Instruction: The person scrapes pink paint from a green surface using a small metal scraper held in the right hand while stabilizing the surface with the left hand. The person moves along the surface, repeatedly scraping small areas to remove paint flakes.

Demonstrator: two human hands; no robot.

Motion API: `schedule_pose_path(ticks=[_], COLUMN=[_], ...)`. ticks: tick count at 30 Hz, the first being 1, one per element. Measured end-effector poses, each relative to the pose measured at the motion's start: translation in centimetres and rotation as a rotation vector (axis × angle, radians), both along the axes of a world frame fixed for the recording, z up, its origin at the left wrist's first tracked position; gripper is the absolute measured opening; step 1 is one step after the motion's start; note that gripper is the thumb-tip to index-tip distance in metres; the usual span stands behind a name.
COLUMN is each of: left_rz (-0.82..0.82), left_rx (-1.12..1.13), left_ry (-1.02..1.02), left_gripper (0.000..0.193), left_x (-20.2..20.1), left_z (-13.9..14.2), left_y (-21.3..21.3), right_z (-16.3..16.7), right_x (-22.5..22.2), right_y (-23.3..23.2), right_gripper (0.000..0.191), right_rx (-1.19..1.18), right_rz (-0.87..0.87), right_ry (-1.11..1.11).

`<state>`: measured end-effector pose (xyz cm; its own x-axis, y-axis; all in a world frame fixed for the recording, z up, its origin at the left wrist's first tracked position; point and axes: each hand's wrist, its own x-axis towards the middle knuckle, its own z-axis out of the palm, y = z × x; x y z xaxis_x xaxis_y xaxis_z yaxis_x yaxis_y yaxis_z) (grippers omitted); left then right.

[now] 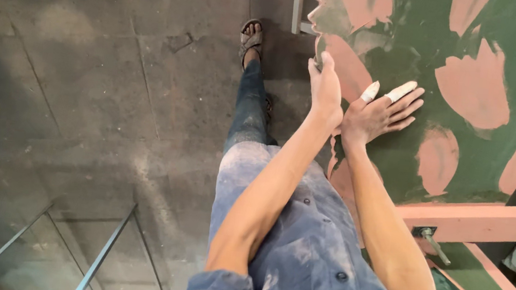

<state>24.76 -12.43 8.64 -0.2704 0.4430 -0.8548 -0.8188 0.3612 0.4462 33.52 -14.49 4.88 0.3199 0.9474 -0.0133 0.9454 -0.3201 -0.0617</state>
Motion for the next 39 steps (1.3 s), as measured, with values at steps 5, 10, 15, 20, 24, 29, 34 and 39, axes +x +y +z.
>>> schedule_pose_path(ticks=[5, 10, 15, 20, 24, 29, 34, 39], left_rz=[0.021, 0.207, 0.304, 0.327, 0.271, 0.339, 0.346, 0.296], left_rx=[0.287, 0.27, 0.232, 0.166, 0.126, 0.112, 0.728, 0.158], left_ry=[-0.006, -0.272, -0.394, -0.348, -0.317, -0.277, -0.347, -0.242], left_gripper=[0.066, 0.058, 0.061, 0.049, 0.047, 0.036, 0.035, 0.041], left_x=[-1.9, -3.0, -2.7, -2.8, -3.0, -2.3, -1.9, -3.3], left_z=[-0.4, -0.5, -1.7, -3.9, -3.5, -3.0, -2.8, -1.0], left_y=[0.0, -0.6, -2.2, -1.5, -1.6, -3.4, -4.2, -2.1], right_z=[1.0, 1.3, 1.3, 1.5, 1.7, 1.7, 1.8, 2.2], right_x=[-0.8, -1.0, -0.9, -1.0, -1.1, -1.2, -1.3, -1.3], right_y=[0.0, 0.2, 0.0, -0.3, -0.2, -0.2, -0.3, -0.3], right_gripper=[0.075, 0.077, 0.081, 0.082, 0.082, 0.082, 0.082, 0.084], right_rx=[-0.009, 0.016, -0.056, -0.042, -0.042, -0.031, -0.043, -0.048], right_rz=[0.015, -0.008, 0.008, 0.002, 0.015, 0.006, 0.01, 0.025], right_ry=[-0.002, -0.009, 0.023, 0.041, 0.032, 0.042, 0.066, 0.057])
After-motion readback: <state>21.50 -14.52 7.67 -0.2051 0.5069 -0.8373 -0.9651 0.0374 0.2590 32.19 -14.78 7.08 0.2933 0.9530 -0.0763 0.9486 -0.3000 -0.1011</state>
